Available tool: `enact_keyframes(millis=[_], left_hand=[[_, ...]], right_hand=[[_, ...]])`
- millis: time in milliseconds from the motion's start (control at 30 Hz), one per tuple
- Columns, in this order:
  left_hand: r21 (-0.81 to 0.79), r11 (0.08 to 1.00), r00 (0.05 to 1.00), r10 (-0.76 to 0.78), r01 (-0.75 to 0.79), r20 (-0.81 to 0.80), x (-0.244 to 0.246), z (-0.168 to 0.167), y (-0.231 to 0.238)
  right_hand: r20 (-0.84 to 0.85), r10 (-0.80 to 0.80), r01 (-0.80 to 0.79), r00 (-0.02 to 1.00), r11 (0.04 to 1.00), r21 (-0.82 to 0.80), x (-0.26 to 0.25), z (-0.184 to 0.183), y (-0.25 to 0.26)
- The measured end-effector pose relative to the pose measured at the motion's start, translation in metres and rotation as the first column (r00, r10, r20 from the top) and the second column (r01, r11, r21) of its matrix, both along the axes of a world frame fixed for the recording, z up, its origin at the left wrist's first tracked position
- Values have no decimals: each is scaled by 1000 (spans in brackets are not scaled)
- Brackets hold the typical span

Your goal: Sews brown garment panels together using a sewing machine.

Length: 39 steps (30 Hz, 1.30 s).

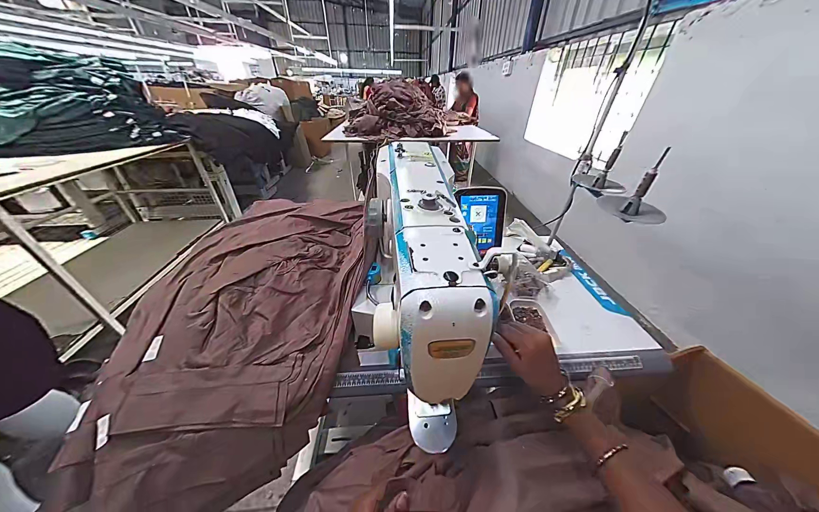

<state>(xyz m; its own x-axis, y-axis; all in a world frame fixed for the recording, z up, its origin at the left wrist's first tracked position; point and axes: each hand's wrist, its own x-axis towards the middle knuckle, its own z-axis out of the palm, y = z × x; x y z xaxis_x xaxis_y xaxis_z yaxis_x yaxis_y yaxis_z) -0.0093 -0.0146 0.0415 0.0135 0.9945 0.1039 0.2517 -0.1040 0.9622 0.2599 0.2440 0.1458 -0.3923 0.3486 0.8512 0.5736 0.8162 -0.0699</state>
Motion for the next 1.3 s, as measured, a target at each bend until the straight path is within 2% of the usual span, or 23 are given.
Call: enact_keyframes(millis=[100, 167, 200, 267, 333, 367, 400, 533, 667, 767, 833, 933, 1033, 1067, 1133, 1233, 1300], left_hand=[[27, 999, 989, -37, 41, -144, 1, 38, -7], [31, 999, 982, -33, 40, -187, 4, 53, -7], [37, 999, 982, -31, 39, -187, 7, 58, -8], [66, 996, 985, -43, 55, -170, 11, 65, -6], [118, 989, 985, -65, 84, -162, 14, 66, -4], [130, 987, 984, -74, 95, -160, 16, 66, -3], [137, 985, 983, -82, 105, -165, 17, 66, -2], [149, 980, 977, -100, 129, -190, 19, 60, 5], [172, 975, 975, -103, 138, -195, 20, 61, 7], [197, 977, 984, -51, 85, -171, 15, 64, 4], [197, 980, 993, 3, 21, -121, 10, 65, 2], [159, 986, 996, 55, -42, -77, 5, 66, 0], [160, 987, 996, 33, -20, -78, 3, 68, 2], [165, 986, 996, 22, -7, -86, 3, 71, 2], [181, 983, 994, 14, 5, -107, 3, 75, 4], [207, 978, 990, 5, 24, -140, 3, 78, 7], [220, 973, 985, -26, 63, -169, 6, 81, 10]], right_hand=[[66, 19, -16, 998, 999, -46, -26, -1, -22], [92, -59, 78, 994, 972, -221, -27, -1, -29], [108, -109, 141, 988, 924, -355, -24, 0, -29], [164, -195, 255, 967, 770, -585, -14, 9, -21], [212, -261, 334, 942, 660, -672, -4, 10, -11], [236, -278, 363, 931, 652, -665, 0, 8, -8], [245, -274, 367, 930, 683, -631, 3, 3, -7], [282, -165, 275, 945, 868, -413, 3, -13, -11], [382, -179, 307, 906, 901, -305, -4, -15, -15], [304, -137, 227, 943, 932, -283, -1, -13, -17], [209, -96, 168, 973, 919, -356, 6, -12, -20], [33, -138, 130, 990, 783, -608, 3, 7, -34], [-2, -167, 96, 986, 581, -808, -5, 33, -48], [-8, -152, 83, 988, 581, -809, -8, 37, -53], [-8, -68, 44, 998, 727, -685, -15, 37, -67], [135, 166, -101, 977, 916, -389, -33, 30, -97], [217, 239, -217, 946, 968, -122, -50, 18, -111]])
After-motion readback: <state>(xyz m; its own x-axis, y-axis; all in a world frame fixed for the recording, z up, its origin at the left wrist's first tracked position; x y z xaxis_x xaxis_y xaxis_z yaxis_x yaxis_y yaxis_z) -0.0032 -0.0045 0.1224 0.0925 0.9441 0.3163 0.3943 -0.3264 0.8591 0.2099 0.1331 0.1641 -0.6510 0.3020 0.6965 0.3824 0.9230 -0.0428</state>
